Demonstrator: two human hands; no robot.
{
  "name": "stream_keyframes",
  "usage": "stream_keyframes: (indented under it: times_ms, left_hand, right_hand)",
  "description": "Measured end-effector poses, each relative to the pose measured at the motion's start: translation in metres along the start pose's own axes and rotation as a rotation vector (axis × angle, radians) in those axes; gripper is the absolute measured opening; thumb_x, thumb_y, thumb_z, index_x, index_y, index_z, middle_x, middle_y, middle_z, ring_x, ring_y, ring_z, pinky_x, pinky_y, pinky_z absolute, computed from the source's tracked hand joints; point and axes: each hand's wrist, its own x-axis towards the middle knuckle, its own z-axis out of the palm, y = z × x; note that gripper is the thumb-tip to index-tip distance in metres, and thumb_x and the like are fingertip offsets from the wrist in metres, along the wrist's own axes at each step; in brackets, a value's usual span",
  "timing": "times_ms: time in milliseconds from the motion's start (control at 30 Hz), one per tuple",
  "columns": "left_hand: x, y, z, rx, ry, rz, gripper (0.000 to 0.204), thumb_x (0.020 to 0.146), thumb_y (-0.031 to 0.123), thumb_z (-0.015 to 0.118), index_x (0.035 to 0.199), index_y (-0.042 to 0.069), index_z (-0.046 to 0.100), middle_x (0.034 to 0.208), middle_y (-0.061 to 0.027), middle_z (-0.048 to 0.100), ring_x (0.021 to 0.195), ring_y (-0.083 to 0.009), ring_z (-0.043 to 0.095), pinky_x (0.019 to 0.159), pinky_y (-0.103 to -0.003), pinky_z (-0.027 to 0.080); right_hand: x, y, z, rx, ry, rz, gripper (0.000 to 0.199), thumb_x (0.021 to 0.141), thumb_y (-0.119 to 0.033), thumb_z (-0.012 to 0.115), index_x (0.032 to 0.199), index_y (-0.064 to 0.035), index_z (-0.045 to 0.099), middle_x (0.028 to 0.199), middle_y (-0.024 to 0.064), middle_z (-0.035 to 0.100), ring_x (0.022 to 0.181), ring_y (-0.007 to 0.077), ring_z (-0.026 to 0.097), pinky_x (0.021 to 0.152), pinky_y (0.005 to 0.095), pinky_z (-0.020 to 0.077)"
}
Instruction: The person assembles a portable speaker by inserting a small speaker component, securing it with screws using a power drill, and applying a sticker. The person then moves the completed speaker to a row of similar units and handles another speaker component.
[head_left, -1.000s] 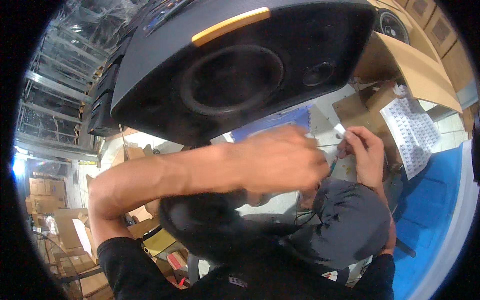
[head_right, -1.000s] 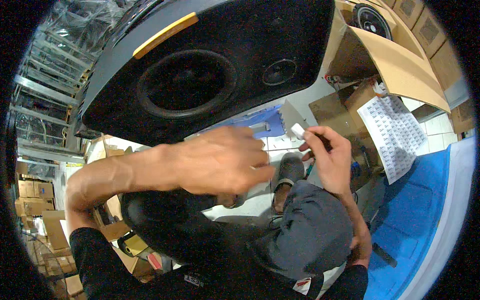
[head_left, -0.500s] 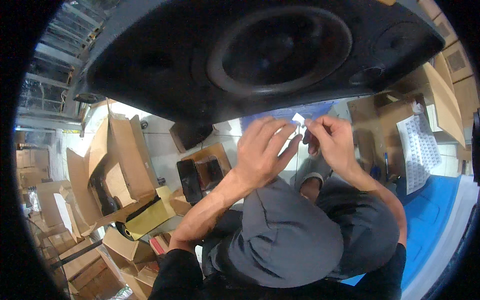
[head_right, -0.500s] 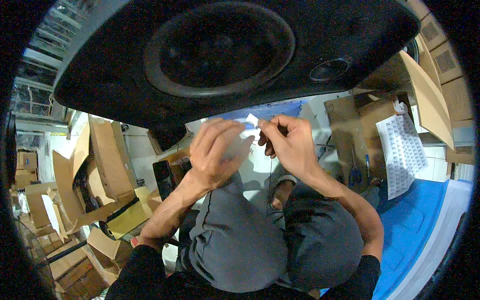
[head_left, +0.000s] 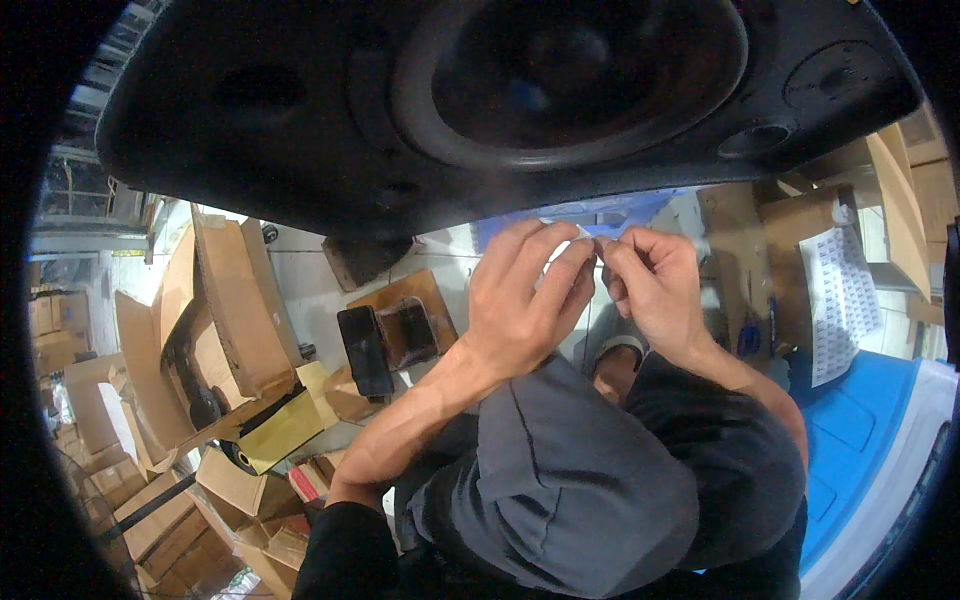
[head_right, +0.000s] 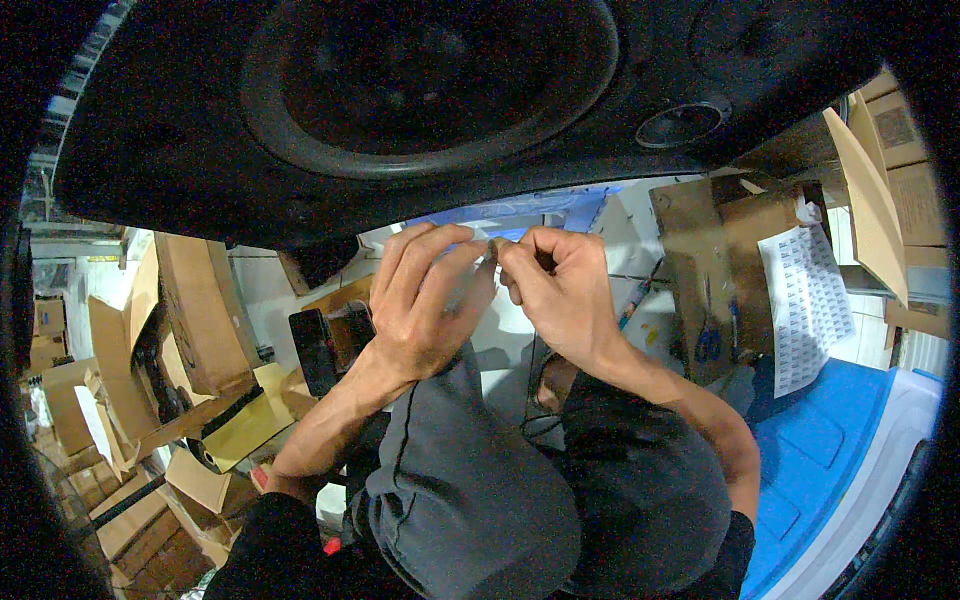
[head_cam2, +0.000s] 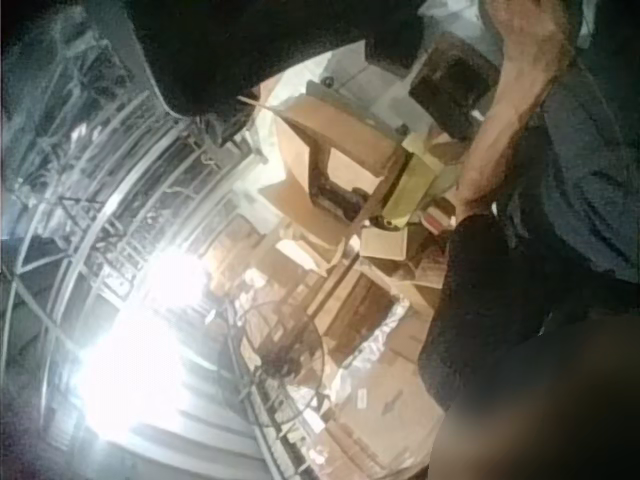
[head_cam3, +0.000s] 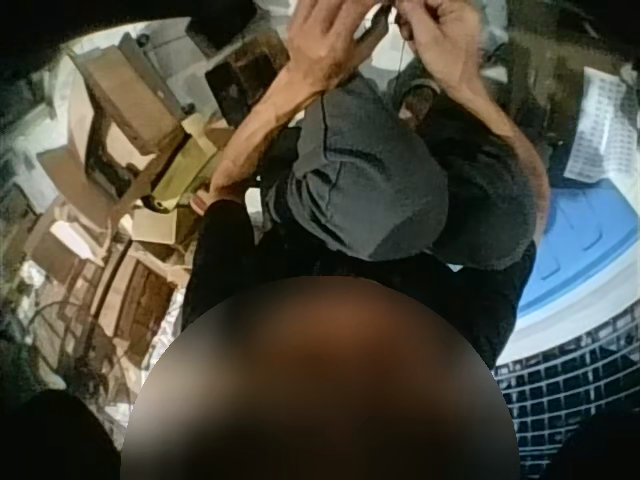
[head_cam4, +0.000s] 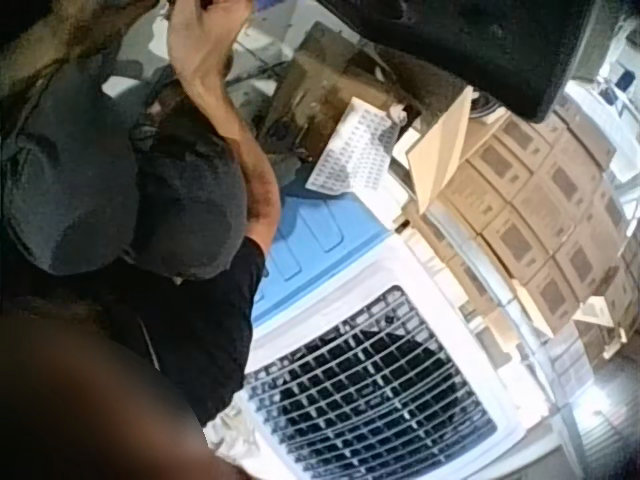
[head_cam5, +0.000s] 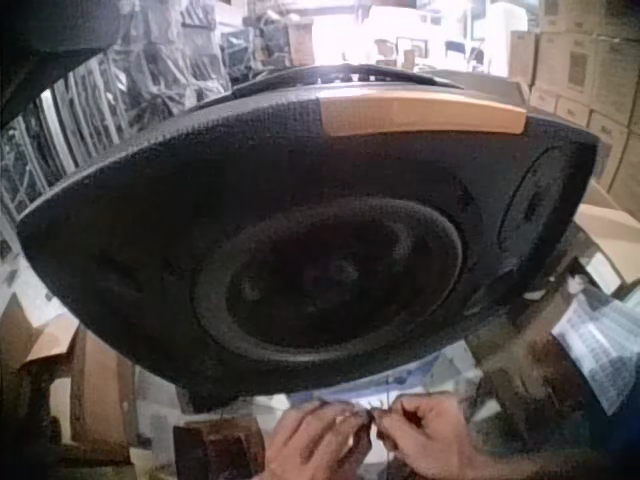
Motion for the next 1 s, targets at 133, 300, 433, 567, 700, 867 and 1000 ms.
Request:
stream_keyframes:
  times_ms: [133,300,433,567,700,867,1000]
  left_hand:
    - [0.0,0.001,-0.001,0.009,0.0,0.013,0.035,0.065,-0.001,0.077,0.099,-0.001,0.065,0.102,-0.0141,0.065,0.091,-0.0335,0.062,0.076,-0.041,0.053]
    - [-0.002,0.0,-0.003,-0.014,-0.008,-0.016,0.034,0.062,-0.003,0.078,0.094,0.002,0.068,0.102,-0.0125,0.067,0.09,-0.0331,0.063,0.078,-0.04,0.054]
    - [-0.003,0.001,-0.003,-0.116,0.062,-0.102,0.025,0.07,0.0,0.077,0.094,0.001,0.069,0.095,-0.012,0.067,0.088,-0.0296,0.064,0.076,-0.038,0.053]
    - [-0.006,0.008,-0.003,-0.554,0.165,-0.727,0.013,0.084,0.0,0.072,0.097,0.0,0.069,0.097,-0.0082,0.068,0.09,-0.0208,0.065,0.08,-0.035,0.052]
    - [-0.008,0.01,-0.003,-1.283,0.323,-1.207,0.012,0.092,0.011,0.07,0.098,0.001,0.069,0.092,-0.0055,0.068,0.087,-0.0166,0.062,0.081,-0.033,0.05]
    - [-0.011,0.007,-0.001,-1.55,0.282,-1.254,0.014,0.096,0.015,0.065,0.103,0.003,0.066,0.098,-0.0049,0.065,0.092,-0.0161,0.059,0.082,-0.037,0.049]
    - [-0.013,0.006,-0.001,-1.655,0.251,-1.292,0.013,0.096,0.016,0.065,0.103,0.005,0.066,0.098,-0.0037,0.064,0.094,-0.0164,0.059,0.083,-0.036,0.048]
  right_hand:
    - [-0.001,0.0,0.001,-0.081,-0.008,-0.032,0.032,0.094,-0.016,0.063,0.066,-0.0003,0.06,0.059,0.0012,0.058,0.051,0.0034,0.047,0.044,0.0231,0.0343]
    - [-0.001,0.001,0.0,-0.08,-0.032,-0.022,0.033,0.095,-0.019,0.064,0.068,-0.0004,0.061,0.059,0.001,0.057,0.05,0.0038,0.046,0.043,0.0236,0.0337]
    - [-0.001,-0.001,-0.003,0.098,-0.097,0.033,0.031,0.095,-0.02,0.065,0.072,-0.0007,0.062,0.059,0.0008,0.057,0.048,0.0044,0.045,0.043,0.0229,0.0343]
    - [-0.001,-0.004,-0.008,0.262,-0.066,0.02,0.026,0.095,-0.021,0.067,0.079,-0.0004,0.065,0.064,0.001,0.06,0.05,0.0044,0.048,0.045,0.0212,0.036]
    - [0.001,-0.004,-0.006,0.042,-0.018,-0.084,0.019,0.094,-0.018,0.069,0.094,0.0008,0.07,0.073,0.0001,0.064,0.058,0.0039,0.052,0.049,0.0206,0.0388]
    - [0.003,-0.002,0.0,-0.008,-0.081,-0.129,0.017,0.093,-0.015,0.072,0.099,0.001,0.071,0.076,-0.0019,0.065,0.062,0.002,0.051,0.052,0.0195,0.0389]
    - [0.005,-0.002,0.002,-0.019,-0.12,-0.118,0.016,0.093,-0.014,0.072,0.098,0.0014,0.071,0.075,-0.0023,0.064,0.063,0.0017,0.051,0.053,0.0195,0.0391]
